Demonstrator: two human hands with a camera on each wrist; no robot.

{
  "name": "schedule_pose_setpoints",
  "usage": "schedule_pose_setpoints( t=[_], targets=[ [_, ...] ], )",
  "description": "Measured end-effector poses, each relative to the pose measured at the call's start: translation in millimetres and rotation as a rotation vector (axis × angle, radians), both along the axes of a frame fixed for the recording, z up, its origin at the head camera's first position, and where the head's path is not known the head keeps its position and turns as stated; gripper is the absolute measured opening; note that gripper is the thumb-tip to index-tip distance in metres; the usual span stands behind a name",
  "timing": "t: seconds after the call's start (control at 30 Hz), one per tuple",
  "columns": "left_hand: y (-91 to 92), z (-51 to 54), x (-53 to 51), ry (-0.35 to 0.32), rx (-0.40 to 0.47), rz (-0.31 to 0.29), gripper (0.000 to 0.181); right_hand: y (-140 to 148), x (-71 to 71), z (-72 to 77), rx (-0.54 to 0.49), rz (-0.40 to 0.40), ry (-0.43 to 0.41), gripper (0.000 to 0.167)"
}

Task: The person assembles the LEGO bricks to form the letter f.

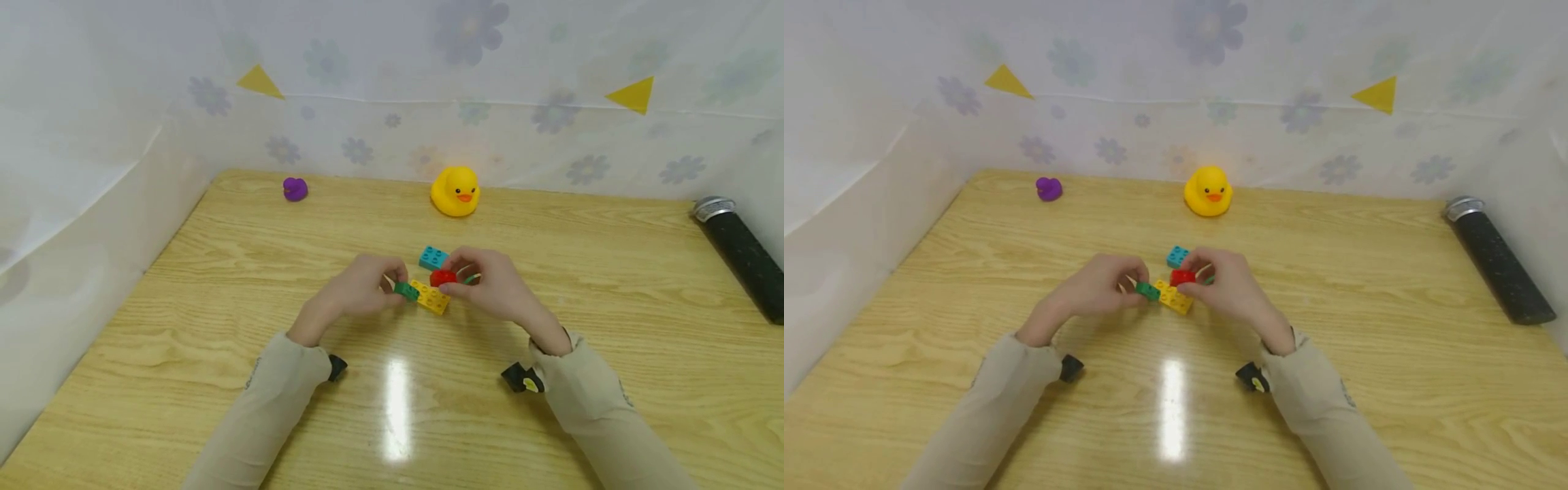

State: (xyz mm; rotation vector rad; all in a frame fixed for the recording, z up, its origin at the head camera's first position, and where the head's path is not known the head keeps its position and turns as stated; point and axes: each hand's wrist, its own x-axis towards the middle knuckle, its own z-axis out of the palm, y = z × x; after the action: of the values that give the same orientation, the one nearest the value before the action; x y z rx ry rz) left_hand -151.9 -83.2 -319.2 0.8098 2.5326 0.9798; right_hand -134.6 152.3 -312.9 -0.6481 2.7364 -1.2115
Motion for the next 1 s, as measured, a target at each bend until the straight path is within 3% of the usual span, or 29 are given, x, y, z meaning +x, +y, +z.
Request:
schedule_pose_setpoints(
  t=[0.27,0.53,1.0],
  targets=[
    [2.8,-2.0,0.2,0.012,0.026,-0.011,0.016,-1.1,-0.2,-2.7,-0.035,-0.008,0.011,0.019],
    [7.4,-6.4,1.4,0.0,-0.035,-0.075,0.014,-1.3,-0.7,-4.2,-0.027,0.014,0.007,0.018],
    [8.5,-9.8,4.2,-0.058,-0.114,-0.108,0.014,-6.4,0.6,-8.3,-0.044,0.078,-0.035,0.017]
  ],
)
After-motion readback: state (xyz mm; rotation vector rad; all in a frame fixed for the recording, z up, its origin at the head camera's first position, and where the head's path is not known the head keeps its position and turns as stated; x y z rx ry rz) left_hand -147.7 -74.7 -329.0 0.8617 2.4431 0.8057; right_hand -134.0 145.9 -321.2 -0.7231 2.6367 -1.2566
